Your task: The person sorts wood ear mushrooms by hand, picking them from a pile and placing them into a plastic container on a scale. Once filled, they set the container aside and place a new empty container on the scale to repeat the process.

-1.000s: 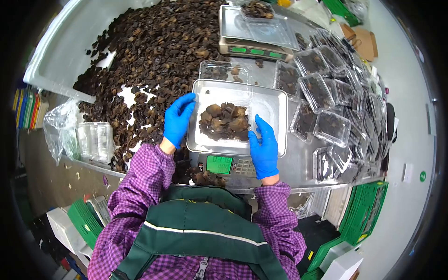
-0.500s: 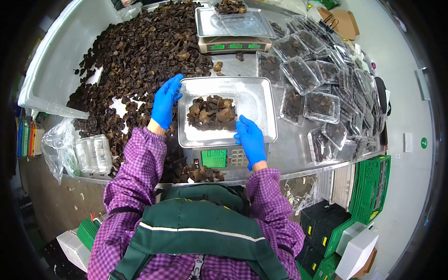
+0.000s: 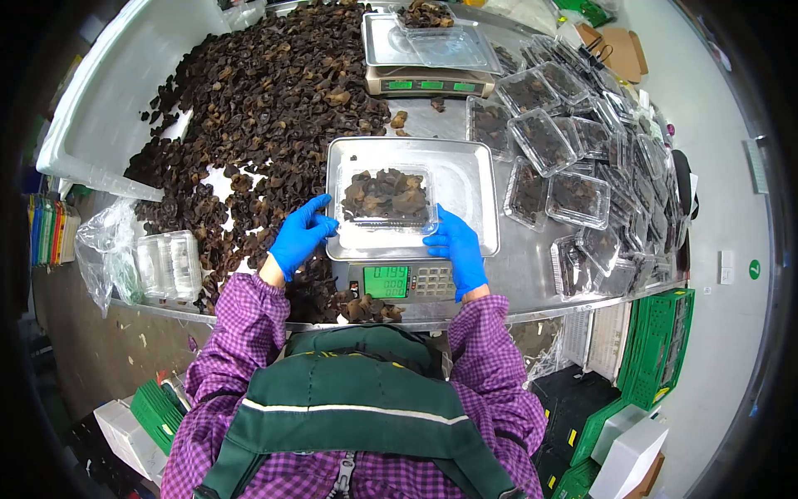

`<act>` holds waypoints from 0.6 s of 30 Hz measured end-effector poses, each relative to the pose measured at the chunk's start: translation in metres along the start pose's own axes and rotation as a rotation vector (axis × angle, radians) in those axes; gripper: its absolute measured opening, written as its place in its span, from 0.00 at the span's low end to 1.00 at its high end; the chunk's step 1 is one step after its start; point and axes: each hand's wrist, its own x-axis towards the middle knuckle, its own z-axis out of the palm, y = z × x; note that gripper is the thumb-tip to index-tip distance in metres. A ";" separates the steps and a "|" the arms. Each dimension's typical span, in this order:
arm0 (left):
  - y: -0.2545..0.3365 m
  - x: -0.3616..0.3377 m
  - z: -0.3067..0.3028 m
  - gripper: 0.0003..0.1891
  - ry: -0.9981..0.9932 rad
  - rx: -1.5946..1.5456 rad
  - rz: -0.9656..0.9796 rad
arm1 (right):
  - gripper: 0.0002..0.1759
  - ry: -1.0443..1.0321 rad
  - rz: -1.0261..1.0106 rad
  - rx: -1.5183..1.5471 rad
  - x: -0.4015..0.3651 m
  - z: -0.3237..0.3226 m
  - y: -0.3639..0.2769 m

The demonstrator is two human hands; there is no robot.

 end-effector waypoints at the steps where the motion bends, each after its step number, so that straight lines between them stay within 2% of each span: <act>1: 0.007 -0.002 0.001 0.30 -0.051 -0.023 -0.066 | 0.16 -0.001 0.000 0.000 0.002 0.001 0.006; 3: 0.010 0.000 0.007 0.29 -0.103 -0.041 -0.131 | 0.16 0.013 -0.119 -0.080 0.010 0.003 0.023; 8: -0.008 0.014 0.023 0.27 0.042 -0.028 -0.037 | 0.18 0.028 -0.138 -0.177 0.026 0.000 0.021; 10: 0.003 0.008 0.020 0.26 0.037 -0.038 -0.080 | 0.20 0.035 -0.148 -0.206 0.023 -0.002 0.020; 12: -0.003 0.004 0.002 0.26 0.068 -0.076 0.072 | 0.25 0.037 -0.239 -0.215 0.017 -0.006 0.018; 13: -0.011 0.001 -0.021 0.26 0.130 -0.057 0.189 | 0.25 0.044 -0.236 -0.212 0.014 -0.010 0.017; 14: 0.010 -0.015 -0.043 0.25 0.281 0.217 0.226 | 0.27 0.069 -0.266 -0.206 0.010 -0.019 0.016; 15: -0.005 -0.018 -0.080 0.24 0.383 0.219 0.293 | 0.28 0.094 -0.292 -0.201 0.005 -0.027 0.014; 16: -0.012 -0.028 -0.115 0.19 0.540 0.188 0.281 | 0.28 0.120 -0.282 -0.186 -0.005 -0.032 0.007; 17: -0.057 -0.025 -0.179 0.22 0.614 0.338 0.420 | 0.27 0.149 -0.279 -0.195 -0.010 -0.040 0.003; 18: -0.045 -0.049 -0.192 0.27 0.891 0.855 0.452 | 0.26 0.179 -0.278 -0.205 -0.011 -0.048 0.000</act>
